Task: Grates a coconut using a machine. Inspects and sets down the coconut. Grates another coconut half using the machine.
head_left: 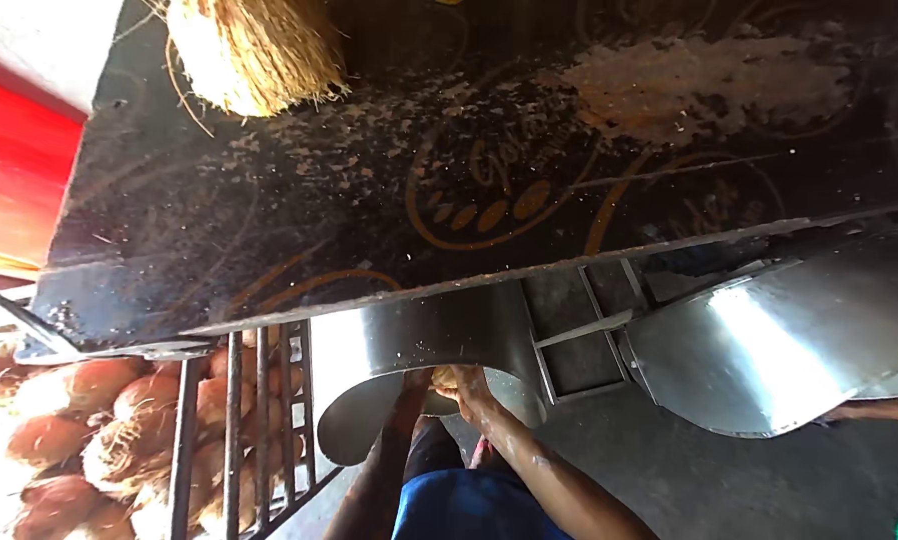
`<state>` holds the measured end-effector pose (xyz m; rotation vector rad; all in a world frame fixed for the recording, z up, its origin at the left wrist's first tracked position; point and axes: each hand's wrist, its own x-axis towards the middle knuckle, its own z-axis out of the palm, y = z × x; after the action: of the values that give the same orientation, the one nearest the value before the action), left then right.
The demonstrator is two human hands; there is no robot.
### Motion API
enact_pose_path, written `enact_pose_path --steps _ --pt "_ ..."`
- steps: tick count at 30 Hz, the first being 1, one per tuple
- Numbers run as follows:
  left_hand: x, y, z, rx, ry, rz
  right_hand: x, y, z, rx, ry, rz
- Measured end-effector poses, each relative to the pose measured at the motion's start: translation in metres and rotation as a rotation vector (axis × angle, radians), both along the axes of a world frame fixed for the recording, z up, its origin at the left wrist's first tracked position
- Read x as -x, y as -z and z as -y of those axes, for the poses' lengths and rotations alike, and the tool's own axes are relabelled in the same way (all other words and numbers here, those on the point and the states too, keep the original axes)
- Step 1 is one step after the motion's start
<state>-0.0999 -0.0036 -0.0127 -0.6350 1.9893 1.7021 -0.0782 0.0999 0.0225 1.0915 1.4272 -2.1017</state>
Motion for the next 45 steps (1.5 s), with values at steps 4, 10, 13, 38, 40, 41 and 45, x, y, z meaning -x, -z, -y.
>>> enact_pose_path --steps 4,10,13,38,40,41,45 --pt "0.015 -0.043 -0.006 0.228 0.155 -0.006 0.008 -0.02 -0.005 0.139 0.032 0.01" --pt "0.031 -0.049 -0.013 0.51 0.424 0.072 0.013 -0.006 -0.006 0.264 0.152 -0.034" --pt "0.019 -0.044 -0.01 0.447 0.378 0.046 0.011 -0.003 -0.005 0.188 0.092 -0.046" --pt "-0.037 0.02 0.016 -0.34 -0.076 -0.038 -0.018 0.014 -0.026 0.106 -0.129 -0.204" --pt "-0.06 0.026 0.04 -0.37 0.024 -0.099 -0.03 0.028 -0.038 0.224 -0.265 -0.378" --pt "-0.071 0.026 0.049 -0.347 0.07 -0.126 -0.036 0.034 -0.042 0.282 -0.308 -0.432" --pt "-0.077 0.02 0.053 -0.274 0.116 -0.199 -0.046 0.049 -0.043 0.398 -0.287 -0.461"
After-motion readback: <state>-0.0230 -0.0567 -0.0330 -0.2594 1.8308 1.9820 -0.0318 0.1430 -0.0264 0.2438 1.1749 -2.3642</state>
